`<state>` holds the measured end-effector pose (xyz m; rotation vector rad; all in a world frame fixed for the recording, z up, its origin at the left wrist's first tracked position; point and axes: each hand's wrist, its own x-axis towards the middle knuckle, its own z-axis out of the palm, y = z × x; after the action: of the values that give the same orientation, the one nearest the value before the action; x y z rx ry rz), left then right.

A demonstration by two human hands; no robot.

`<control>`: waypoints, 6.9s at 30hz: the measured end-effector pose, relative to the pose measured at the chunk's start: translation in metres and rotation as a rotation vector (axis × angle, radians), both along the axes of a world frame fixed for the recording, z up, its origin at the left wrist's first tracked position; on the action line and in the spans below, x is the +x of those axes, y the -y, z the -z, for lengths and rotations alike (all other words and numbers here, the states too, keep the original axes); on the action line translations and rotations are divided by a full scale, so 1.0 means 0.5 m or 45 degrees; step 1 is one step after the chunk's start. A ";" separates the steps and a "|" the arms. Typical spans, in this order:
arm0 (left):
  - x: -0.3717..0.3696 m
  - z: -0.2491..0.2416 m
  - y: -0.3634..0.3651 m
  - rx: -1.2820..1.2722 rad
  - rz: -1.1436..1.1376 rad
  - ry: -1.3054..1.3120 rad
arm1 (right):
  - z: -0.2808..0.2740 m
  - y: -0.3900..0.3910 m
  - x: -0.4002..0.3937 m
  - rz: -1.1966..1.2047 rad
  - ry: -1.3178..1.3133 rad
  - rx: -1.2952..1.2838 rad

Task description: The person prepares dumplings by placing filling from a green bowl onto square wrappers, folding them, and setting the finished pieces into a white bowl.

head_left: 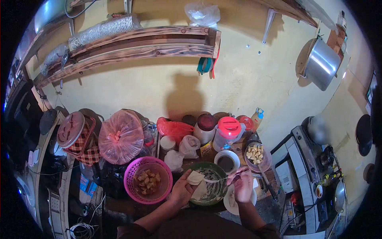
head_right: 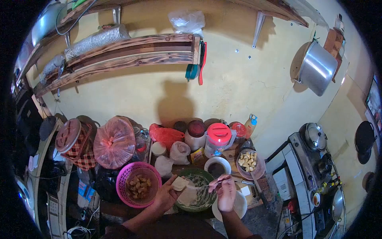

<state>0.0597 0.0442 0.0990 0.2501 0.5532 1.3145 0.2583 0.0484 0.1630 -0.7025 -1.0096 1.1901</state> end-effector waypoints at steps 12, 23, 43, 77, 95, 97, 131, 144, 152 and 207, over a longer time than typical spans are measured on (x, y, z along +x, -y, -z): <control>-0.008 -0.040 0.008 -0.003 0.186 -0.013 | 0.038 -0.023 -0.005 -0.149 -0.368 -0.050; -0.007 -0.007 0.006 -0.052 0.338 0.009 | 0.007 -0.003 0.023 -0.126 0.438 0.395; 0.022 -0.036 0.027 0.150 0.010 0.044 | 0.064 0.036 -0.079 0.227 0.463 0.740; -0.007 0.002 -0.002 0.141 0.152 0.072 | 0.035 0.021 -0.055 0.065 0.187 0.212; -0.031 0.009 -0.004 0.002 0.082 -0.064 | 0.026 0.035 0.007 0.188 0.227 0.240; -0.041 0.011 -0.003 0.018 -0.004 -0.034 | 0.054 0.032 0.010 0.341 0.327 0.185; -0.062 0.013 0.063 -0.029 -0.044 -0.248 | 0.255 0.097 -0.025 -0.548 1.629 0.427; -0.052 0.025 0.064 0.035 0.009 -0.317 | 0.267 0.113 -0.103 -0.230 1.687 0.116; -0.056 0.012 0.065 -0.017 0.034 -0.298 | 0.238 0.090 -0.105 -0.725 1.420 0.069; -0.044 -0.217 0.050 1.026 -0.790 -1.277 | -0.071 0.040 -0.137 0.384 0.285 0.683</control>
<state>0.0375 0.0192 0.2076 1.5566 0.9491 1.9422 0.1898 0.0285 0.1984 -0.5374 -1.2903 0.5474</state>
